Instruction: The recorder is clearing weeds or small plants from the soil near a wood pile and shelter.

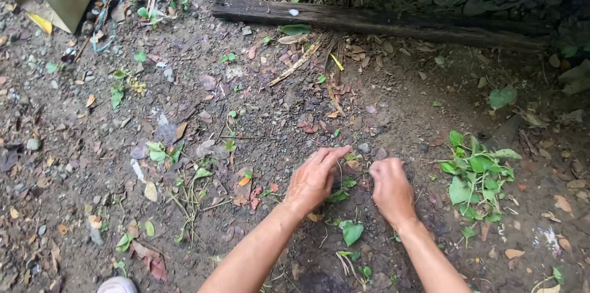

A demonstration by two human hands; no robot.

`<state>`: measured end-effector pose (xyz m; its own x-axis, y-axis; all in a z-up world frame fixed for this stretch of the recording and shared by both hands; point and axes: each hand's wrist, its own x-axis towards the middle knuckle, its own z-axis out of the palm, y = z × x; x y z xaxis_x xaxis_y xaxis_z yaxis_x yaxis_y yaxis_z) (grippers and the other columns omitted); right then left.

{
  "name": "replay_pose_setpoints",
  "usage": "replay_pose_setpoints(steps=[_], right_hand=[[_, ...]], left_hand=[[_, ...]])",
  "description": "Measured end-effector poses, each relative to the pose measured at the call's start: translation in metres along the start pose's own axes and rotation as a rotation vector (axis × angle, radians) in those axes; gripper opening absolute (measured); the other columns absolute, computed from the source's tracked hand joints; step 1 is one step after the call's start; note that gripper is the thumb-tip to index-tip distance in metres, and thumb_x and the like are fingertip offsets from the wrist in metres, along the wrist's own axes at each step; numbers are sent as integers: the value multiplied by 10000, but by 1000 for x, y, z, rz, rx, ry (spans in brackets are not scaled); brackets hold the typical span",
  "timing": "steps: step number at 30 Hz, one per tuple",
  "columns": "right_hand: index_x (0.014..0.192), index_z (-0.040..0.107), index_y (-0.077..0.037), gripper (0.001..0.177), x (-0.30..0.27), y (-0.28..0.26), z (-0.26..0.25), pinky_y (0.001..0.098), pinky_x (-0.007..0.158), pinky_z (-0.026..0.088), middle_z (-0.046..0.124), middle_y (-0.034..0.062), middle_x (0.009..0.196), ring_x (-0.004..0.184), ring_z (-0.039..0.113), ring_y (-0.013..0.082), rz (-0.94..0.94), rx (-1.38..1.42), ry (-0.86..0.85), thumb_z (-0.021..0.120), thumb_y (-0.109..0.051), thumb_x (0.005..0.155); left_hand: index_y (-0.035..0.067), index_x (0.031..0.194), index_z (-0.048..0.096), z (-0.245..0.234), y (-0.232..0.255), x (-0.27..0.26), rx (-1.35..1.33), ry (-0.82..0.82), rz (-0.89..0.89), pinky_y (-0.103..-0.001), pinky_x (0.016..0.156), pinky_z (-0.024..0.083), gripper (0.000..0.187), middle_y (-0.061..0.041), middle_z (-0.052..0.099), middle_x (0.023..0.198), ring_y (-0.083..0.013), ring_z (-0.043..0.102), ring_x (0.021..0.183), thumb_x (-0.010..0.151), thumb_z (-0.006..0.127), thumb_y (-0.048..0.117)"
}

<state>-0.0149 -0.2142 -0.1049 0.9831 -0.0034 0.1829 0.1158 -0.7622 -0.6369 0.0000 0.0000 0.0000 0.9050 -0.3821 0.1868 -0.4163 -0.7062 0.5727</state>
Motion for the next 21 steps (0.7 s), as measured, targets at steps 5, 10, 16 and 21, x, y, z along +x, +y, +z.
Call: replay_pose_setpoints(steps=[5, 10, 16, 21], right_hand=[[1041, 678, -87, 106, 9, -1, -11, 408, 842, 563, 628, 93, 1097, 987, 670, 274, 77, 149, 172, 643, -175, 993], [1042, 719, -135, 110, 11, 3, -4, 387, 841, 573, 684, 10, 1032, 998, 685, 226, -123, 38, 96, 682, -178, 947], [987, 729, -214, 145, 18, -12, -6, 357, 679, 559, 679, -4, 966, 951, 688, 197, -105, -93, 109, 754, -226, 844], [962, 686, -158, 87, 23, -9, 5, 391, 745, 564, 666, 13, 998, 980, 685, 238, -108, -165, 123, 686, -232, 916]], left_hand=[[252, 1456, 494, 5, -8, 5, 22, -43, -10, -447, 853, 571, 633, -83, 639, 1158, -337, 654, 1035, 886, 611, 2], [256, 1438, 513, 17, -15, 11, 60, -77, -36, -452, 797, 570, 548, -78, 636, 998, -309, 653, 967, 947, 601, 29], [242, 1380, 583, 22, -27, 16, 50, -83, 25, -447, 803, 568, 579, -61, 700, 1080, -310, 648, 991, 853, 616, 3], [239, 1368, 600, 31, -41, 18, 72, -94, 93, -424, 829, 567, 568, -69, 704, 1067, -306, 648, 971, 856, 593, -7]])
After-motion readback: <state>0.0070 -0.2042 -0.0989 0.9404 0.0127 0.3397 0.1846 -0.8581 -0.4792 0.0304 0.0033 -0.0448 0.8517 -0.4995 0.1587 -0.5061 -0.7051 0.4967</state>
